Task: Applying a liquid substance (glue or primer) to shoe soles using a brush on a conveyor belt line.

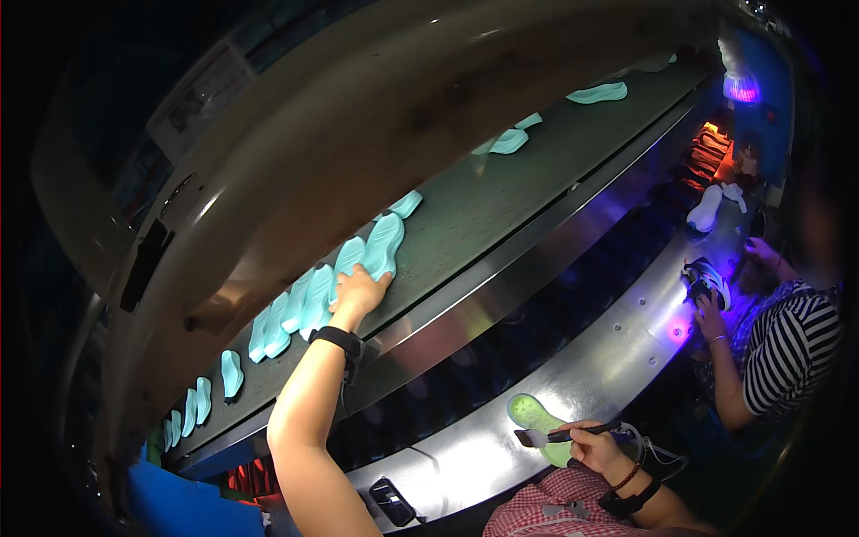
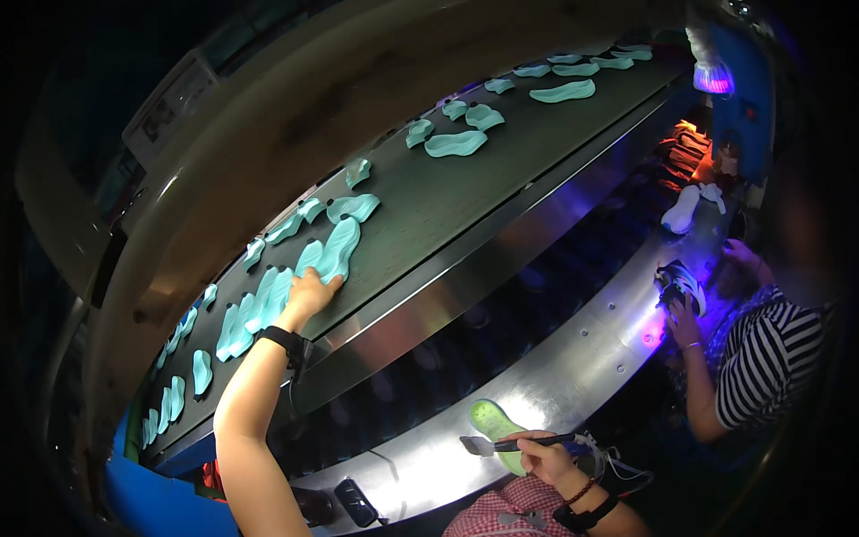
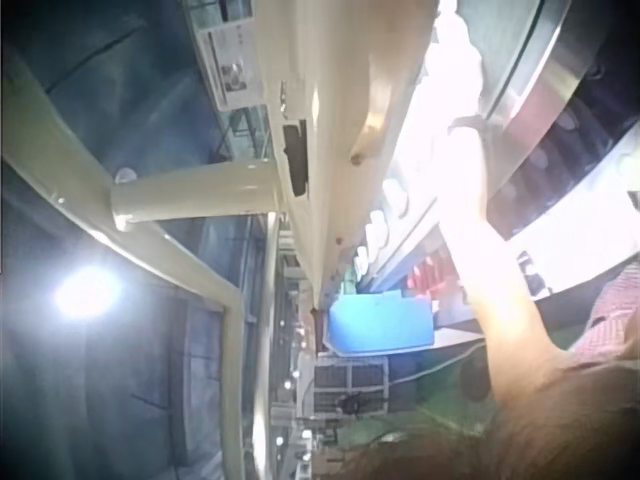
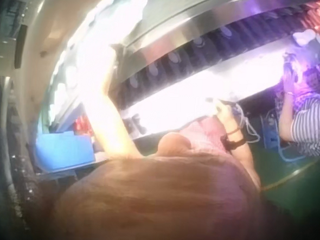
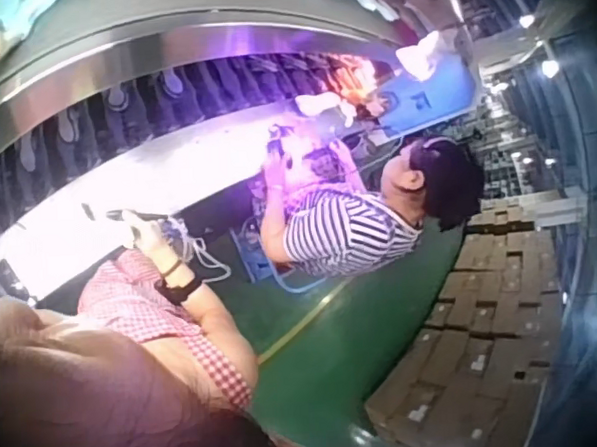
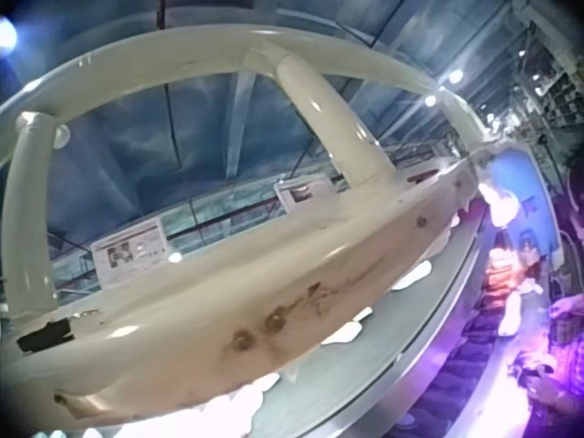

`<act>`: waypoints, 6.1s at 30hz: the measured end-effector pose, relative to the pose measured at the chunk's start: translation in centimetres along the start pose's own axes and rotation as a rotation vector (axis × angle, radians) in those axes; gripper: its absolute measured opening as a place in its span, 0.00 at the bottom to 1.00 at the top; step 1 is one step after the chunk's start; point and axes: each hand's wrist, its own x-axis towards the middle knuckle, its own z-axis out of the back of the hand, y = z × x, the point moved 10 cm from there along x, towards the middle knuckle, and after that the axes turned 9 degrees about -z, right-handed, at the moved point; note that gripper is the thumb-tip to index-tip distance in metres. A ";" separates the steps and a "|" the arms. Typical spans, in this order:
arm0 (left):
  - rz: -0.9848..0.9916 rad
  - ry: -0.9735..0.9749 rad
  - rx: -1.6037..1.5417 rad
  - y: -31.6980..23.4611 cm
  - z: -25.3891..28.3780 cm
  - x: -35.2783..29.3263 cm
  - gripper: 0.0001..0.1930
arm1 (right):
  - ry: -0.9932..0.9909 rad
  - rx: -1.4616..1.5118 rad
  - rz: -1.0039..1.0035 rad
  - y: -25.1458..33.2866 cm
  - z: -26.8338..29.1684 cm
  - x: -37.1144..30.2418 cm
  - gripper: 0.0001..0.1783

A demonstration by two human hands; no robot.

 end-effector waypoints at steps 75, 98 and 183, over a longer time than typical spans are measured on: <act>-0.321 -0.889 -1.598 18.5 1.8 -21.7 0.12 | -0.175 -0.155 0.179 0.9 1.5 2.3 0.13; 0.083 0.668 -2.660 -2.0 -31.4 -32.7 0.42 | -0.037 -0.602 0.093 -4.0 -4.3 3.6 0.12; 0.034 1.096 -1.846 -1.7 -27.7 -34.5 0.27 | 0.912 -1.418 -0.013 -1.4 -15.1 -5.5 0.12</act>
